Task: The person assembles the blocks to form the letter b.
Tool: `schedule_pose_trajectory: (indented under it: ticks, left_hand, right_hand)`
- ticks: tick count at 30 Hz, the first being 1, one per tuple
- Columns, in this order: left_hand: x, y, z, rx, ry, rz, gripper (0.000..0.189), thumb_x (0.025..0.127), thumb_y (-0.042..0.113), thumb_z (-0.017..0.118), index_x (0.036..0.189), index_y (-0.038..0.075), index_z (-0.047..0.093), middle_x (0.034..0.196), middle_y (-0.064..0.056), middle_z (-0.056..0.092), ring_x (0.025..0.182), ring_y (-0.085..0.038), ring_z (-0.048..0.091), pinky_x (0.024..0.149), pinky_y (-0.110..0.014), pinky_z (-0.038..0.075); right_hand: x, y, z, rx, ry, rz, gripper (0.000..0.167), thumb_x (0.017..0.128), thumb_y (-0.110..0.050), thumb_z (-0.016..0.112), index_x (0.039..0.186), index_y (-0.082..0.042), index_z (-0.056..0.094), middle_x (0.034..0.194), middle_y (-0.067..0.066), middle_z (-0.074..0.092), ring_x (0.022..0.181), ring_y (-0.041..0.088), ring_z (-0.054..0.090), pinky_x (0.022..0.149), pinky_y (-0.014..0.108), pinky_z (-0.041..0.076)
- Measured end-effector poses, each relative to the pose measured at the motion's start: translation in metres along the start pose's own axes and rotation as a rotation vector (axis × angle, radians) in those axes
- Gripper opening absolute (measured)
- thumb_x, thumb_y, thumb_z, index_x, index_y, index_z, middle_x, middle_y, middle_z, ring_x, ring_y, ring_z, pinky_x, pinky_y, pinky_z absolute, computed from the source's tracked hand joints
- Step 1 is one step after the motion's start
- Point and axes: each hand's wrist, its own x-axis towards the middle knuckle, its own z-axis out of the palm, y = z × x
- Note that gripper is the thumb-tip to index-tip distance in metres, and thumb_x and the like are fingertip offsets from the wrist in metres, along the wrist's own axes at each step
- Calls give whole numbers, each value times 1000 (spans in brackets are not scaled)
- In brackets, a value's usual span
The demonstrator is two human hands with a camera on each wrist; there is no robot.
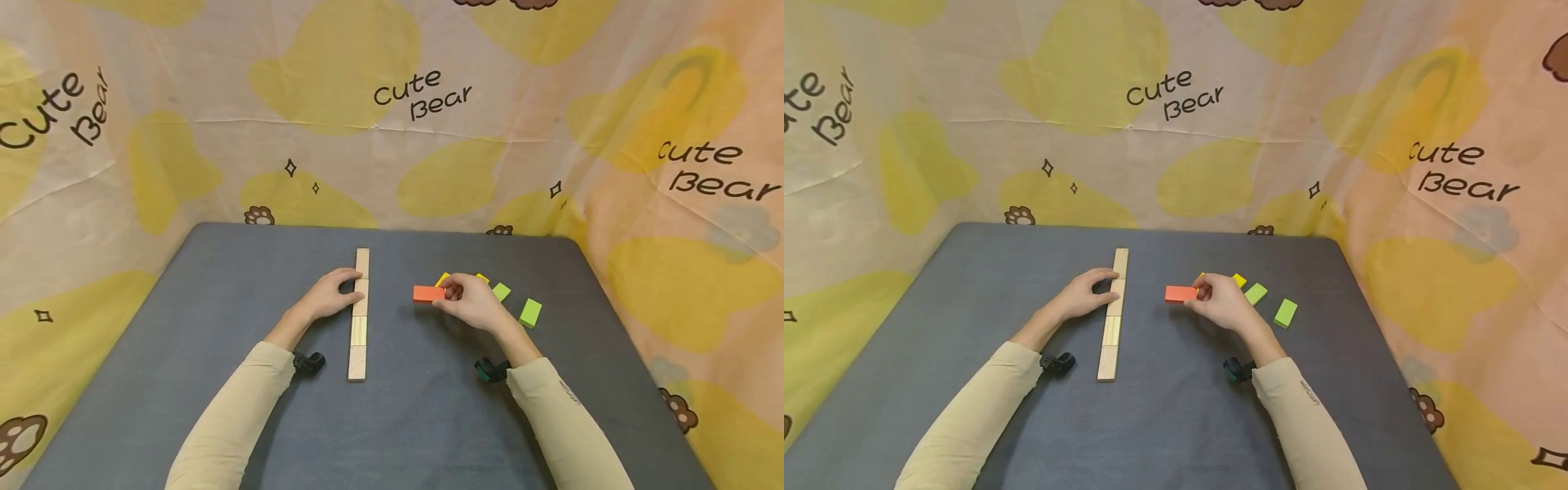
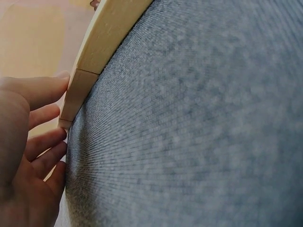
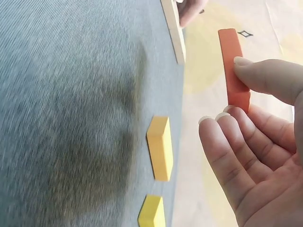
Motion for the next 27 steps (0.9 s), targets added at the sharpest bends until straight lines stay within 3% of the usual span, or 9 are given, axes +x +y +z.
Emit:
schedule_pose_trajectory:
  ticks: [12, 27]
  left_hand:
    - [-1, 2, 0, -6, 5, 4, 58, 99, 32, 68, 147, 5, 53, 152, -19, 47, 143, -39, 40, 116, -56, 32]
    - [-2, 0, 0, -1, 24, 17, 57, 97, 31, 69, 146, 5, 55, 150, -18, 50, 142, -38, 42, 116, -55, 33]
  right_hand:
    - [16, -22, 19, 29, -25, -34, 29, 85, -19, 83, 107, -4, 73, 88, 3, 64, 78, 19, 56, 68, 32, 48]
    - [41, -29, 47, 12, -6, -28, 30, 86, -21, 82, 108, -3, 71, 90, 4, 65, 76, 19, 57, 70, 30, 49]
